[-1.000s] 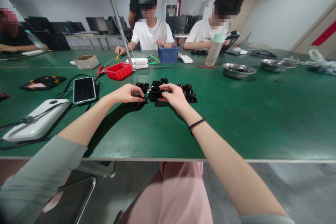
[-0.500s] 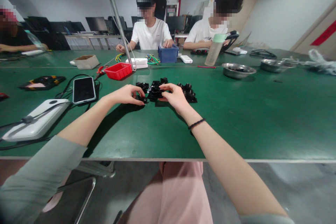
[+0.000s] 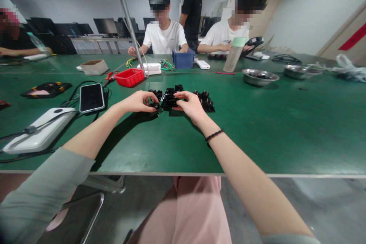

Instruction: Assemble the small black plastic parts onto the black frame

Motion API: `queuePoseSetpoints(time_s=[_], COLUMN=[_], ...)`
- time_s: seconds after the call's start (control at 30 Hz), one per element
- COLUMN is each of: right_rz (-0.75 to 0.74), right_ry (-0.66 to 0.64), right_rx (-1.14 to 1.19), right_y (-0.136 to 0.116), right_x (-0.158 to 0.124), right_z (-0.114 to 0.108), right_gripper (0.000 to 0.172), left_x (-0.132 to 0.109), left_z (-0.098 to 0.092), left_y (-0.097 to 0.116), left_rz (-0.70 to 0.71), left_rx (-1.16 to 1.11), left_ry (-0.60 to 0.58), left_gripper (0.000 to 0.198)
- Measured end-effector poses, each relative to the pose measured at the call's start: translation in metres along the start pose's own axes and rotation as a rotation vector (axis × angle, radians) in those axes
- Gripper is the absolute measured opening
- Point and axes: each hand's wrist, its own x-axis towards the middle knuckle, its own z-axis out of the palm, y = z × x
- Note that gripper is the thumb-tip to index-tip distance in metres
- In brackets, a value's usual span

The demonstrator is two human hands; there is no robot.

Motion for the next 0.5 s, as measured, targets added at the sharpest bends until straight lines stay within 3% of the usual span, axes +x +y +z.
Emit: queuePoseSetpoints(time_s=[0.3,0.5], right_rz=[-0.006,-0.002], right_ry=[-0.005,0.005], right_rx=[0.0,-0.004], right_y=[0.001,-0.0014], right_x=[-0.0001,-0.0013], right_z=[-0.0001,0.0011], right_gripper=[0.022,0.021], left_x=[0.001,0.0008], left_z=[0.003,0.0057], left_y=[0.0065,0.0104], left_rz=[0.022,0.039], left_rx=[-0.196,-0.278], left_ry=[0.114,0.104], left_gripper=[0.038,0.037])
